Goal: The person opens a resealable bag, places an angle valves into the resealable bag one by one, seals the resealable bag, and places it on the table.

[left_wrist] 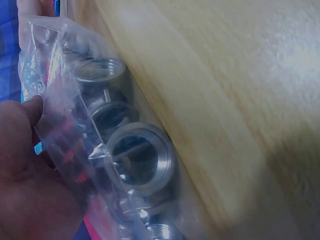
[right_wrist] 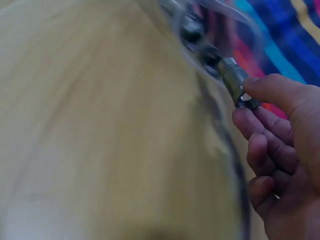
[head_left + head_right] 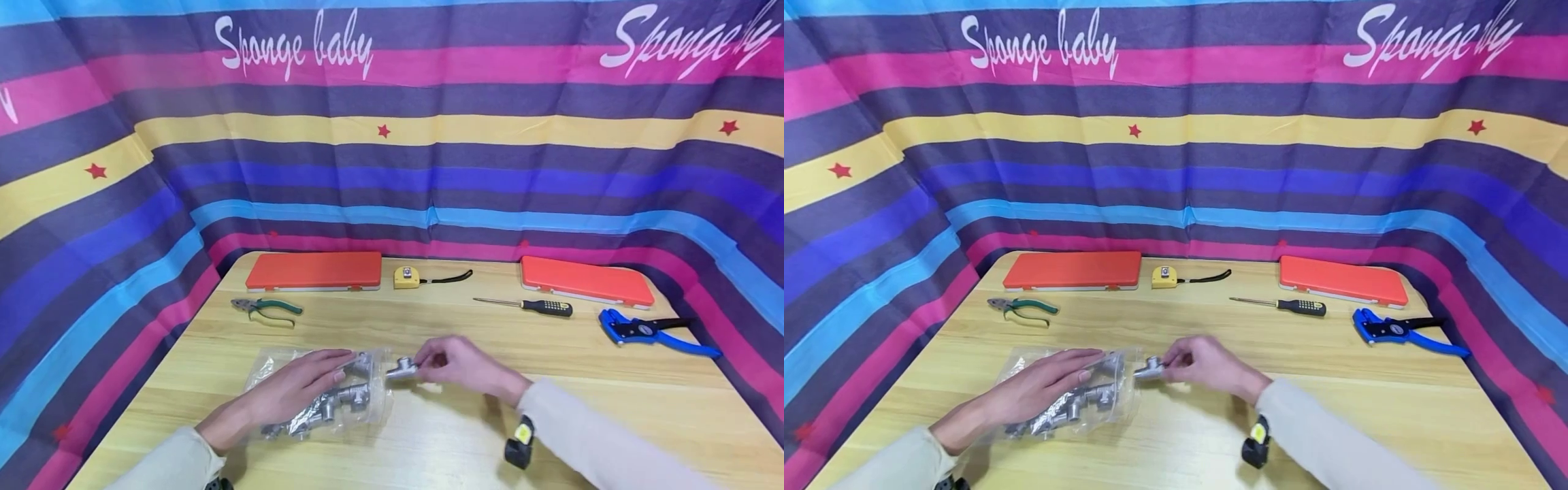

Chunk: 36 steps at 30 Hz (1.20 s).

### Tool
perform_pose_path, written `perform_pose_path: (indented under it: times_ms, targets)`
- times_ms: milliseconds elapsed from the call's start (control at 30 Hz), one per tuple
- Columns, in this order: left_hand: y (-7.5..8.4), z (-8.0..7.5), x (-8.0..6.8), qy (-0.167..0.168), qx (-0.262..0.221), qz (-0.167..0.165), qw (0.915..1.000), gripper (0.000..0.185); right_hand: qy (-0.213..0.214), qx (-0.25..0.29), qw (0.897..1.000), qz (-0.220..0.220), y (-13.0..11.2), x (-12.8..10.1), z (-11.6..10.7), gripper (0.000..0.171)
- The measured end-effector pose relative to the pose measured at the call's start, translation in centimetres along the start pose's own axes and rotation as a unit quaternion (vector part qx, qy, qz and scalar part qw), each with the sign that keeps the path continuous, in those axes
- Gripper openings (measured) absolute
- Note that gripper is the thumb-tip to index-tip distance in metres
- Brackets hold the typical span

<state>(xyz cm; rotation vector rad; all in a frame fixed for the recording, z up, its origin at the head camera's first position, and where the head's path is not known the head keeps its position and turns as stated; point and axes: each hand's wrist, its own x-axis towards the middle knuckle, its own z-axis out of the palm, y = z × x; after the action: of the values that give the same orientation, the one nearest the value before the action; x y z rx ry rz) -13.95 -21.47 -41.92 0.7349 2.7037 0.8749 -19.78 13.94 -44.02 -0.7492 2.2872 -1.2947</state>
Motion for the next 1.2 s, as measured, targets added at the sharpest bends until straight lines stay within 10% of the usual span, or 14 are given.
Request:
perform_pose_path:
  times_ms: [833,1200]
  targets:
    - [-0.3,-0.2,0.0,0.01,0.014,0.008,0.9998,0.05,-0.012,-0.07,0.996,-0.059,-2.8,4.5,5.7,0.008]
    - [-0.3,-0.1,-0.1,0.005,0.014,0.003,0.9999,0.052,0.018,-0.059,0.997,-0.036,-0.4,-4.2,-3.0,0.033]
